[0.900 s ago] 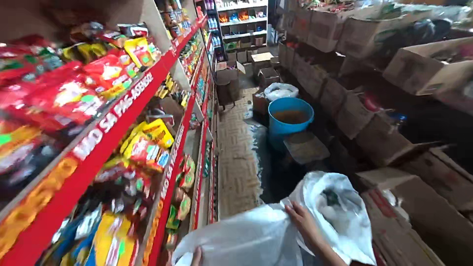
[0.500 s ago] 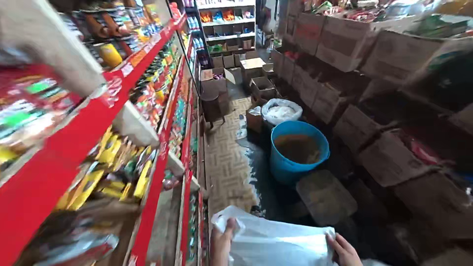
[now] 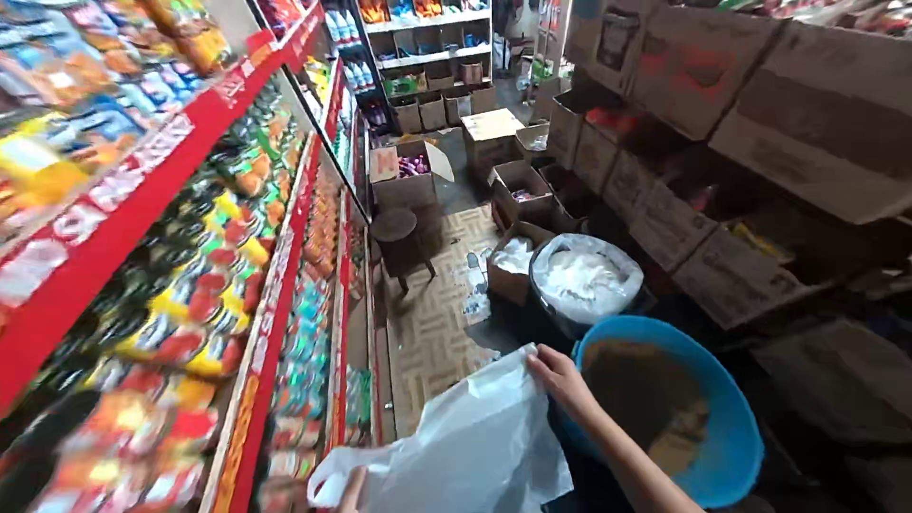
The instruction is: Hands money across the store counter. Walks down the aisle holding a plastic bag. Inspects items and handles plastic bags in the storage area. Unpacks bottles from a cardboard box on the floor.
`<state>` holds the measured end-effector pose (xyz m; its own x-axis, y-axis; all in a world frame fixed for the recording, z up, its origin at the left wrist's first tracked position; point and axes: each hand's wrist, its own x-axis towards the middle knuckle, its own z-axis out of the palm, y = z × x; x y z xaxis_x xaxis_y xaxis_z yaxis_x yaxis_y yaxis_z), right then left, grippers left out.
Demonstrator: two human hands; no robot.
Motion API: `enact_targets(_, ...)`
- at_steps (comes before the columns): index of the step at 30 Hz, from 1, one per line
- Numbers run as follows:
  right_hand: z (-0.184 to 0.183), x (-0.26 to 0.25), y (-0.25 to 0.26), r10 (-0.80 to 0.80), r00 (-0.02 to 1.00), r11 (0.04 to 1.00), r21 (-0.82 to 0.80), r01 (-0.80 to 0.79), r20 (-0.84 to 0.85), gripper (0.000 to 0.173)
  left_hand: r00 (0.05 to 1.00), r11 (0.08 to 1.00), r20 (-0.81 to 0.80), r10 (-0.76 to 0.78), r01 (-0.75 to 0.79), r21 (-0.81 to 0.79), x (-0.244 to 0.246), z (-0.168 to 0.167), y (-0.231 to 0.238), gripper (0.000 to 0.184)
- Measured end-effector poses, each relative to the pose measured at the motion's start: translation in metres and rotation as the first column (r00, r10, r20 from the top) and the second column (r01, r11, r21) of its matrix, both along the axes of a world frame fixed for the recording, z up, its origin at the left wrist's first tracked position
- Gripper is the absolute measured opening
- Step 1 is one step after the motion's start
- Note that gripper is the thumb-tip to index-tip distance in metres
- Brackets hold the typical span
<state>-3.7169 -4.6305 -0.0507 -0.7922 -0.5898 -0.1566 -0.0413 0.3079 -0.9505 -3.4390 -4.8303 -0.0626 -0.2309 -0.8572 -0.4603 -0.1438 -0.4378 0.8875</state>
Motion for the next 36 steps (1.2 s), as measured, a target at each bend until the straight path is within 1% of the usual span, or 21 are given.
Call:
enact_targets(2, -0.017, -0.044, -0.048, 0.007, 0.999, 0.999, 0.037, -0.008, 0.031, 0.026, 1.000, 1.000, 0.002, -0.010, 0.010, 0.029, -0.046, -0.015, -0.060, 0.036)
enact_targets(4, -0.035, -0.083, -0.087, -0.039, 0.989, 0.996, 0.081, 0.028, 0.139, 0.025, 0.999, 0.999, 0.040, -0.033, 0.032, 0.014, -0.102, -0.018, -0.122, 0.038)
enact_targets(6, -0.044, -0.116, -0.121, -0.080, 0.961, 0.990, 0.136, 0.045, 0.265, 0.025, 0.993, 0.995, 0.081, -0.085, 0.089, -0.046, -0.167, -0.004, -0.181, 0.044)
enact_targets(8, -0.049, -0.152, -0.146, -0.070, 0.951, 0.983, 0.181, 0.015, 0.302, 0.026, 0.985, 0.988, 0.117, -0.129, 0.137, -0.064, -0.244, 0.013, -0.235, 0.046)
enact_targets(10, -0.052, -0.187, -0.162, -0.069, 0.938, 0.974, 0.226, -0.010, 0.338, 0.027, 0.961, 0.967, 0.146, -0.235, 0.246, -0.063, -0.318, 0.028, -0.278, 0.046)
enact_targets(11, -0.054, -0.207, -0.172, -0.092, 0.928, 0.971, 0.238, 0.004, 0.362, 0.027, 0.945, 0.949, 0.161, -0.285, 0.302, -0.093, -0.356, 0.034, -0.298, 0.041)
enact_targets(13, -0.060, -0.253, -0.193, -0.190, 0.895, 0.965, 0.243, 0.095, 0.404, 0.027, 0.901, 0.896, 0.169, -0.400, 0.423, -0.134, -0.433, 0.040, -0.334, 0.033)
enact_targets(15, -0.069, -0.306, -0.214, -0.307, 0.857, 0.942, 0.259, 0.213, 0.413, 0.025, 0.868, 0.858, 0.125, -0.481, 0.495, -0.134, -0.507, 0.040, -0.362, 0.027)
enact_targets(17, -0.072, -0.370, -0.240, -0.390, 0.832, 0.913, 0.283, 0.294, 0.396, 0.025, 0.879, 0.871, 0.084, -0.470, 0.477, -0.120, -0.578, 0.029, -0.389, 0.023)
enact_targets(19, -0.077, -0.448, -0.271, -0.407, 0.836, 0.902, 0.306, 0.305, 0.368, 0.025, 0.906, 0.905, 0.093, -0.413, 0.419, -0.068, -0.642, 0.018, -0.415, 0.028)
enact_targets(20, -0.079, -0.488, -0.290, -0.390, 0.858, 0.904, 0.316, 0.287, 0.335, 0.024, 0.916, 0.920, 0.113, -0.385, 0.390, -0.035, -0.671, 0.011, -0.431, 0.030)
enact_targets(22, -0.076, -0.580, -0.334, -0.286, 0.932, 0.917, 0.347, 0.198, 0.225, 0.025, 0.940, 0.949, 0.131, -0.314, 0.314, 0.022, -0.728, 0.003, -0.464, 0.032)
enact_targets(24, -0.059, -0.672, -0.385, -0.111, 0.990, 0.909, 0.412, 0.068, 0.082, 0.028, 0.957, 0.969, 0.155, -0.247, 0.245, 0.032, -0.779, 0.000, -0.503, 0.032)
enact_targets(25, -0.046, -0.712, -0.413, -0.019, 1.000, 0.899, 0.438, 0.008, 0.022, 0.028, 0.959, 0.975, 0.178, -0.223, 0.223, 0.020, -0.801, 0.001, -0.523, 0.032)
enact_targets(27, -0.015, -0.786, -0.470, 0.126, 0.991, 0.880, 0.466, -0.090, -0.045, 0.029, 0.964, 0.986, 0.207, -0.166, 0.169, 0.004, -0.843, 0.011, -0.565, 0.034)
enact_targets(29, 0.003, -0.855, -0.522, 0.189, 0.974, 0.892, 0.436, -0.116, -0.127, 0.029, 0.974, 0.995, 0.208, -0.092, 0.099, -0.024, -0.887, 0.013, -0.607, 0.035)
enact_targets(31, 0.008, -0.914, -0.563, 0.186, 0.963, 0.915, 0.392, -0.097, -0.195, 0.029, 0.981, 0.999, 0.188, -0.042, 0.048, -0.026, -0.935, 0.013, -0.646, 0.040)
enact_targets(32, 0.009, -0.940, -0.579, 0.175, 0.962, 0.922, 0.379, -0.084, -0.212, 0.028, 0.984, 0.998, 0.174, -0.043, 0.050, -0.035, -0.961, 0.010, -0.663, 0.040)
enact_targets(34, 0.006, -0.984, -0.606, 0.127, 0.971, 0.931, 0.361, -0.046, -0.204, 0.027, 0.982, 0.989, 0.151, -0.110, 0.124, -0.084, -1.020, 0.003, -0.700, 0.033)
enact_targets(36, -0.001, -1.020, -0.625, 0.057, 0.984, 0.944, 0.329, 0.001, -0.168, 0.025, 0.970, 0.973, 0.138, -0.200, 0.214, -0.091, -1.085, 0.004, -0.731, 0.028)
